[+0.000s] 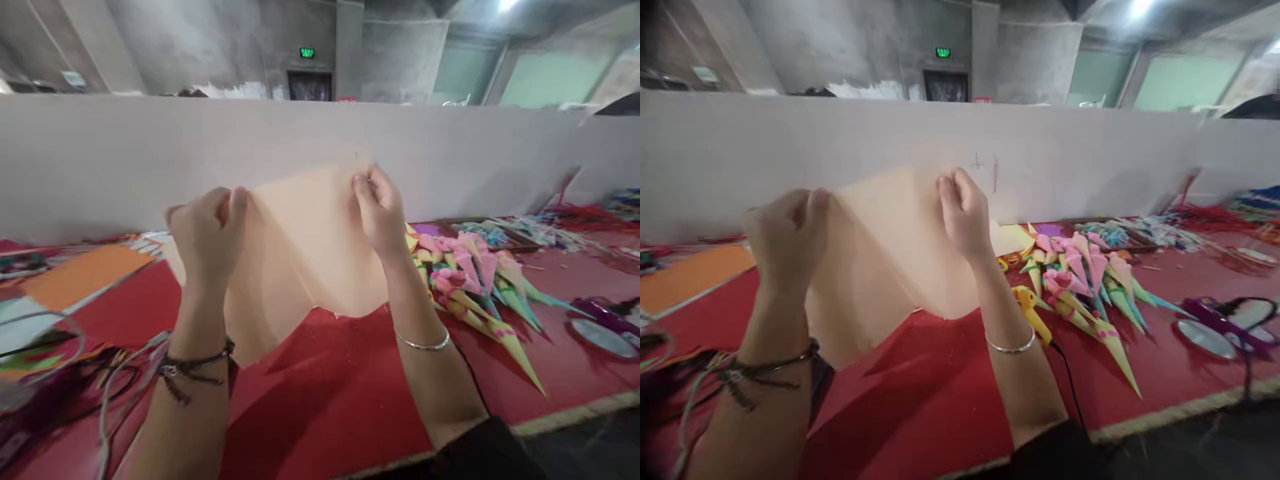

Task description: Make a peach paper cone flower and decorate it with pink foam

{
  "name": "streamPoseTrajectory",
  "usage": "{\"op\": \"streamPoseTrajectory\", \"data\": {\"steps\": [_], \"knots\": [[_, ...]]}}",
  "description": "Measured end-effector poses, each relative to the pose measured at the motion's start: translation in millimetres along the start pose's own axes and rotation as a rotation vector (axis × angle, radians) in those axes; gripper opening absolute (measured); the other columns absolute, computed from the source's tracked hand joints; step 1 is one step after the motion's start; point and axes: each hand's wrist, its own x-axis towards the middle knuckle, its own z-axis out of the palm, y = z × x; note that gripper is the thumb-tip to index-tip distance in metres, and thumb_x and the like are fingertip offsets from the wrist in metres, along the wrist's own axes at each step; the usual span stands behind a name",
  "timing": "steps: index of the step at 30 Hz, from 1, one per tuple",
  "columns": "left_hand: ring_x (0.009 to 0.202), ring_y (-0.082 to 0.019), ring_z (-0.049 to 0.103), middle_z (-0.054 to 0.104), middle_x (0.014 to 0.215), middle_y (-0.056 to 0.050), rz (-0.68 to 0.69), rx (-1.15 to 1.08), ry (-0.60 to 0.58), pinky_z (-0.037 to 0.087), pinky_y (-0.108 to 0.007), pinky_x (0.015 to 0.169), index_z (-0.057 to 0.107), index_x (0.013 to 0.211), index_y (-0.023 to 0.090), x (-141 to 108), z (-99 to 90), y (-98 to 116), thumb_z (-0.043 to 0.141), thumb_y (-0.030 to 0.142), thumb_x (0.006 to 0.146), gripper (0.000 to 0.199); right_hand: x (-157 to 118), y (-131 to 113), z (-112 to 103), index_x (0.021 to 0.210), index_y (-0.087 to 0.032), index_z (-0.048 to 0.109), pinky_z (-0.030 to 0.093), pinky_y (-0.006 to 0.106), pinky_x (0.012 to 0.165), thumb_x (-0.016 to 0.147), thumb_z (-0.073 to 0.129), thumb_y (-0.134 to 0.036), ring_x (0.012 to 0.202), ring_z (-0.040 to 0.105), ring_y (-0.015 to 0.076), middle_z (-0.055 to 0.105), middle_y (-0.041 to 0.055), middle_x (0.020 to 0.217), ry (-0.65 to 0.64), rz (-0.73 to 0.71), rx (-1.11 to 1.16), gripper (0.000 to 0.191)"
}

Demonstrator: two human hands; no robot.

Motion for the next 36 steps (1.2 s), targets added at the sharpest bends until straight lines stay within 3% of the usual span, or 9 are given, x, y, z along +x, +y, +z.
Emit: {"op": "streamPoseTrajectory", "data": {"steps": [6, 11, 18, 24, 31, 36], "knots": [[0.043, -0.007, 0.015, 0.012, 0.049, 0.006, -0.022, -0.122, -0.032, 0.012, -0.024, 0.045, 0.017, 0.046, 0.017, 1.3, -3.3, 1.7, 0.048, 0.022, 0.076, 0.043, 0.7, 6.7, -2.7, 0.056, -0.02, 0.029, 0.019, 0.023, 0.044, 0.082, 0.044, -0.029, 0.048, 0.023, 0.0073, 0.022, -0.0053, 0.056, -0.163, 0.127, -0.06, 0.031], [0.044, -0.007, 0.016, 0.015, 0.05, 0.005, -0.087, -0.201, -0.042, 0.014, -0.024, 0.044, 0.02, 0.044, 0.016, 2.4, -5.0, 5.1, 0.049, 0.022, 0.075, 0.044, -1.7, 3.5, -3.9, 0.055, -0.02, 0.024, 0.016, 0.023, 0.043, 0.082, 0.044, -0.032, 0.048, 0.019, 0.0066, 0.018, -0.0051, 0.056, -0.172, 0.148, -0.027, 0.035], [0.046, -0.006, 0.028, 0.028, 0.046, 0.006, -0.135, -0.259, -0.004, 0.02, -0.021, 0.044, 0.045, 0.045, 0.015, 2.7, -1.1, -0.3, 0.056, 0.025, 0.07, 0.029, -0.2, 3.8, -10.1, 0.053, -0.02, 0.026, 0.016, 0.023, 0.043, 0.079, 0.045, -0.03, 0.047, 0.02, 0.0061, 0.02, -0.0047, 0.055, -0.194, 0.218, -0.097, 0.034], [0.049, -0.007, 0.035, 0.039, 0.049, 0.004, -0.109, -0.276, -0.112, 0.024, -0.021, 0.047, 0.053, 0.049, 0.015, 1.9, 2.2, -4.3, 0.056, 0.03, 0.069, 0.025, -0.5, 1.1, -10.2, 0.053, -0.02, 0.018, 0.011, 0.024, 0.042, 0.08, 0.044, -0.032, 0.046, 0.014, 0.0057, 0.013, -0.0052, 0.055, -0.227, 0.21, -0.024, 0.04], [0.048, -0.007, 0.033, 0.035, 0.048, 0.005, -0.185, -0.217, -0.066, 0.024, -0.021, 0.047, 0.052, 0.05, 0.016, 3.2, 2.8, -9.7, 0.052, 0.031, 0.069, 0.025, -0.2, 8.1, -9.9, 0.052, -0.02, 0.023, 0.013, 0.023, 0.043, 0.08, 0.044, -0.028, 0.047, 0.016, 0.0057, 0.015, -0.0054, 0.054, -0.238, 0.193, -0.06, 0.036], [0.047, -0.007, 0.026, 0.025, 0.048, 0.005, -0.264, -0.175, -0.029, 0.02, -0.022, 0.046, 0.042, 0.045, 0.016, 2.3, 2.4, -11.6, 0.051, 0.033, 0.07, 0.031, -0.2, 8.0, -5.6, 0.052, -0.02, 0.021, 0.013, 0.024, 0.044, 0.081, 0.042, -0.026, 0.048, 0.017, 0.0061, 0.015, -0.0052, 0.054, -0.229, 0.137, -0.15, 0.036]]}}
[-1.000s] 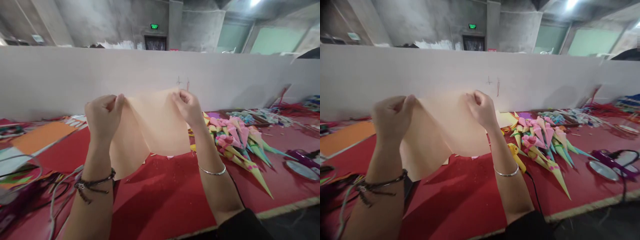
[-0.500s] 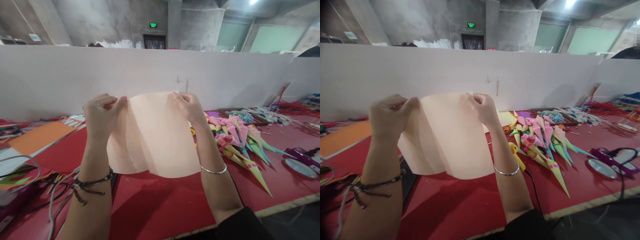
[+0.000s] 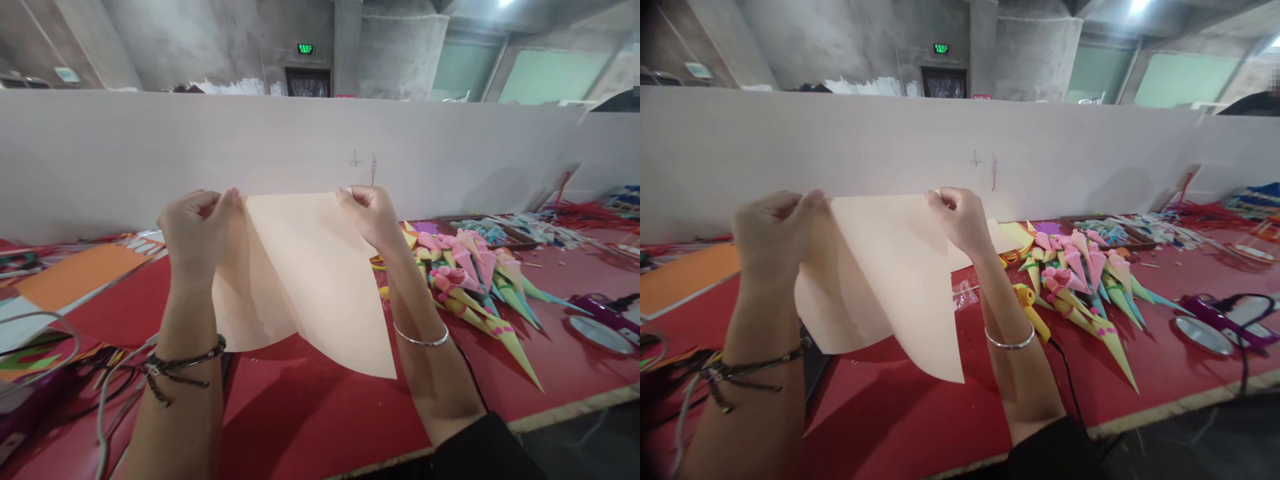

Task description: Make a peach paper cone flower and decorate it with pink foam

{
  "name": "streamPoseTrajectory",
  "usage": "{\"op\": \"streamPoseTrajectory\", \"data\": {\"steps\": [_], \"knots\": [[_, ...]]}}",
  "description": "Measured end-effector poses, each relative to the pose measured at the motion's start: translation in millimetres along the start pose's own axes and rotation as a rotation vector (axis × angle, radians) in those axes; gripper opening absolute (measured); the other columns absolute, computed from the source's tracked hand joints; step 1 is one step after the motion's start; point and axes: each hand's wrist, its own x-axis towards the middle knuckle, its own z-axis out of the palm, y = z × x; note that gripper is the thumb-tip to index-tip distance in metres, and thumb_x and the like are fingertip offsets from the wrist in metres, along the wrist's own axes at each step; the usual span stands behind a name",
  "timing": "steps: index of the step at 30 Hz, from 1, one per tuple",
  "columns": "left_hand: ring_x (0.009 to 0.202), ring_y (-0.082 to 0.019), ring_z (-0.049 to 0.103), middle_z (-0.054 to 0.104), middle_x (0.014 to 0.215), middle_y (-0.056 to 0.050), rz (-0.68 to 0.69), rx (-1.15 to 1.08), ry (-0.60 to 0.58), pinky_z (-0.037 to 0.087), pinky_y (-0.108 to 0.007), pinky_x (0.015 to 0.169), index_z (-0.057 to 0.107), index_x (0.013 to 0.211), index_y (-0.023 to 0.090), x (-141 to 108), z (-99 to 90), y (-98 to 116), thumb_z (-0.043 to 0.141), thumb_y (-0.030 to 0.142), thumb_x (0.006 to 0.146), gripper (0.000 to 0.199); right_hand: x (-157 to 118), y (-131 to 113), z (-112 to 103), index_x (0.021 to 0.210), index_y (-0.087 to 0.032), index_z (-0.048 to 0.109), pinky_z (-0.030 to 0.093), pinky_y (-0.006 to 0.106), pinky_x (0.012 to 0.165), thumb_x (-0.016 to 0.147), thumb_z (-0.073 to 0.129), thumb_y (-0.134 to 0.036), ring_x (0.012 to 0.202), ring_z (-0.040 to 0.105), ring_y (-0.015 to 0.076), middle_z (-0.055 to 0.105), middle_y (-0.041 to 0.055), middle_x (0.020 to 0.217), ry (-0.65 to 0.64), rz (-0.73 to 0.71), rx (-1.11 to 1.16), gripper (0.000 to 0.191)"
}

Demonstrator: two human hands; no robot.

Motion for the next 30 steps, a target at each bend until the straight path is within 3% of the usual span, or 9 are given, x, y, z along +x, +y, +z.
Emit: {"op": "streamPoseTrajectory", "data": {"steps": [6, 13, 16, 19, 24, 30], "knots": [[0.047, -0.008, 0.02, 0.017, 0.052, 0.004, -0.049, 0.057, -0.008, 0.016, -0.024, 0.046, 0.027, 0.044, 0.017, -2.2, -0.1, 1.7, 0.049, 0.033, 0.072, 0.039, -0.3, -1.4, 2.5, 0.053, -0.02, 0.02, 0.014, 0.024, 0.045, 0.082, 0.042, -0.027, 0.048, 0.018, 0.0062, 0.015, -0.0052, 0.055, -0.003, -0.034, -0.034, 0.037], [0.046, -0.007, 0.018, 0.015, 0.053, 0.004, -0.08, 0.115, -0.026, 0.015, -0.023, 0.045, 0.023, 0.045, 0.017, -3.8, -1.7, 2.6, 0.049, 0.032, 0.074, 0.042, -0.1, -2.1, 4.0, 0.053, -0.02, 0.02, 0.016, 0.024, 0.046, 0.082, 0.042, -0.028, 0.048, 0.019, 0.0063, 0.016, -0.0052, 0.054, 0.004, -0.059, -0.06, 0.038], [0.046, -0.007, 0.018, 0.014, 0.053, 0.004, -0.087, 0.116, 0.006, 0.015, -0.023, 0.044, 0.025, 0.044, 0.017, -2.9, -0.6, 2.0, 0.05, 0.031, 0.073, 0.041, 0.2, -2.4, 4.3, 0.053, -0.02, 0.02, 0.016, 0.024, 0.046, 0.083, 0.042, -0.028, 0.048, 0.02, 0.0064, 0.016, -0.0052, 0.054, 0.013, -0.062, -0.057, 0.038], [0.046, -0.006, 0.021, 0.016, 0.053, 0.005, -0.006, 0.089, 0.026, 0.016, -0.022, 0.045, 0.031, 0.043, 0.016, -1.3, 0.5, 0.4, 0.051, 0.031, 0.072, 0.038, 0.9, -2.2, 3.7, 0.053, -0.02, 0.021, 0.018, 0.024, 0.046, 0.083, 0.042, -0.029, 0.048, 0.021, 0.0065, 0.017, -0.0052, 0.055, 0.026, -0.062, -0.042, 0.038], [0.045, -0.007, 0.019, 0.015, 0.05, 0.005, 0.135, 0.076, -0.086, 0.016, -0.023, 0.044, 0.022, 0.043, 0.016, -1.0, -0.3, -2.3, 0.049, 0.028, 0.074, 0.042, 1.2, -0.2, 0.9, 0.055, -0.02, 0.022, 0.018, 0.024, 0.046, 0.085, 0.039, -0.029, 0.049, 0.02, 0.0072, 0.019, -0.0049, 0.055, 0.042, -0.067, 0.006, 0.035], [0.041, -0.006, 0.024, 0.021, 0.042, 0.006, 0.015, 0.081, -0.126, 0.018, -0.022, 0.042, 0.038, 0.043, 0.016, -1.5, -1.0, -3.1, 0.049, 0.029, 0.074, 0.036, 1.9, 3.0, 2.3, 0.055, -0.02, 0.02, 0.018, 0.024, 0.047, 0.084, 0.04, -0.028, 0.05, 0.02, 0.0072, 0.017, -0.005, 0.056, 0.059, -0.059, -0.044, 0.037]]}}
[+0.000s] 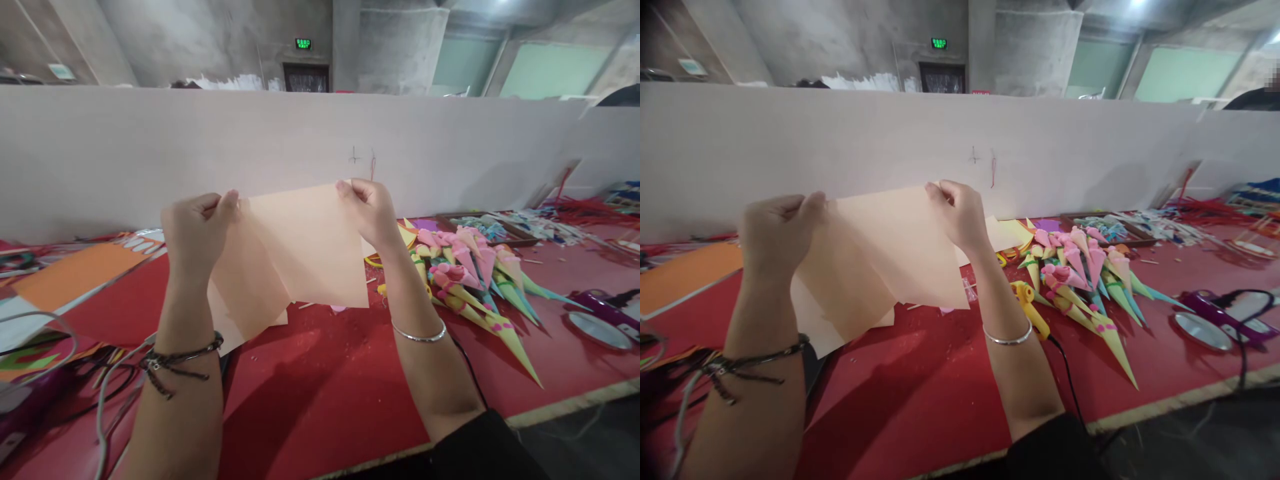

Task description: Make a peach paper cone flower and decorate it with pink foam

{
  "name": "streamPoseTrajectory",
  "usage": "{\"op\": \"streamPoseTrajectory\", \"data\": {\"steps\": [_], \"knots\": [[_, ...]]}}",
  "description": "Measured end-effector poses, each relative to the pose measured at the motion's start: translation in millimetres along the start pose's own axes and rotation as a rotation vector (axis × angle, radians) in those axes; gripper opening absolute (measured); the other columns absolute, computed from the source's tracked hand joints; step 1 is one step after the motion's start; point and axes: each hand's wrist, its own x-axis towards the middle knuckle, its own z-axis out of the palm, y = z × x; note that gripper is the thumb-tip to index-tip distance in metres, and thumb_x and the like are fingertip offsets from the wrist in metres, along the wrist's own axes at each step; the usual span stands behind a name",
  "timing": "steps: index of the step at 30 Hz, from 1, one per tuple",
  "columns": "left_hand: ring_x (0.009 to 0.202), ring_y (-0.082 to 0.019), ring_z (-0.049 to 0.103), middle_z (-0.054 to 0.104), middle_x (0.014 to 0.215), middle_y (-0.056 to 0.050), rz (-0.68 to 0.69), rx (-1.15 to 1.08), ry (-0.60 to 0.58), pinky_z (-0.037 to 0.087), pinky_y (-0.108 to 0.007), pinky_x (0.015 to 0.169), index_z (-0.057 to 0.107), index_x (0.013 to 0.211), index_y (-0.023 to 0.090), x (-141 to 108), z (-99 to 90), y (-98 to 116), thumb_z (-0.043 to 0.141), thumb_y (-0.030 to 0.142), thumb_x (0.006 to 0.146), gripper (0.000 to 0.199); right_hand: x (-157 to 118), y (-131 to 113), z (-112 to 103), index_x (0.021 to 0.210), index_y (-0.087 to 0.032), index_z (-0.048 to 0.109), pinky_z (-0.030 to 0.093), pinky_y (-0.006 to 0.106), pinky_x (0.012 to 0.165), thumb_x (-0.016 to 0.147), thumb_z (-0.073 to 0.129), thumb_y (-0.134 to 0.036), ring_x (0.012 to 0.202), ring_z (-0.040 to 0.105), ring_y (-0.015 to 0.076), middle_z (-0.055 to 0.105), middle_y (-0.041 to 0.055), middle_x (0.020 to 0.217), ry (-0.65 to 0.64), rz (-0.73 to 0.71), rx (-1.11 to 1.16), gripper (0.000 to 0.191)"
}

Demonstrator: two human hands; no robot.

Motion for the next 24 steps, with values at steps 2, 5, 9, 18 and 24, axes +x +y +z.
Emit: {"op": "streamPoseTrajectory", "data": {"steps": [2, 5, 9, 18, 24], "knots": [[0.041, -0.007, 0.026, 0.022, 0.04, 0.006, -0.024, 0.01, 0.003, 0.018, -0.021, 0.042, 0.04, 0.043, 0.016, 0.3, 0.0, -0.2, 0.049, 0.029, 0.074, 0.035, 0.4, 0.5, 1.2, 0.054, -0.02, 0.019, 0.018, 0.024, 0.047, 0.084, 0.041, -0.028, 0.049, 0.02, 0.0072, 0.017, -0.005, 0.055, 0.002, 0.005, -0.033, 0.037], [0.041, -0.006, 0.022, 0.018, 0.043, 0.006, -0.015, 0.039, 0.01, 0.017, -0.02, 0.043, 0.03, 0.04, 0.016, 0.7, -0.1, -0.8, 0.048, 0.03, 0.073, 0.041, 0.7, 0.9, 2.0, 0.054, -0.02, 0.019, 0.018, 0.024, 0.047, 0.084, 0.04, -0.029, 0.049, 0.021, 0.0072, 0.017, -0.0051, 0.055, 0.003, 0.007, -0.053, 0.037], [0.043, -0.004, 0.019, 0.016, 0.052, 0.006, -0.019, 0.063, 0.025, 0.014, -0.019, 0.045, 0.025, 0.041, 0.015, 0.4, 0.0, -1.6, 0.049, 0.032, 0.072, 0.043, 0.7, 1.5, 1.7, 0.054, -0.02, 0.019, 0.018, 0.025, 0.047, 0.084, 0.04, -0.029, 0.049, 0.02, 0.0073, 0.017, -0.0052, 0.055, 0.007, 0.005, -0.05, 0.037], [0.043, -0.006, 0.021, 0.016, 0.051, 0.005, 0.031, 0.042, 0.009, 0.016, -0.02, 0.042, 0.028, 0.042, 0.016, -0.5, 0.8, -3.8, 0.05, 0.031, 0.073, 0.041, 0.7, 1.9, 0.8, 0.055, -0.02, 0.019, 0.018, 0.024, 0.047, 0.084, 0.039, -0.029, 0.049, 0.02, 0.0072, 0.017, -0.0051, 0.055, -0.001, 0.012, -0.029, 0.037], [0.043, -0.007, 0.021, 0.018, 0.048, 0.005, 0.086, -0.002, -0.087, 0.016, -0.022, 0.041, 0.026, 0.045, 0.017, -1.0, -1.8, -1.1, 0.045, 0.027, 0.076, 0.038, 0.1, 4.2, -3.2, 0.054, -0.02, 0.019, 0.018, 0.025, 0.047, 0.082, 0.041, -0.028, 0.047, 0.019, 0.0078, 0.017, -0.0055, 0.052, 0.034, 0.042, -0.152, 0.037]]}}
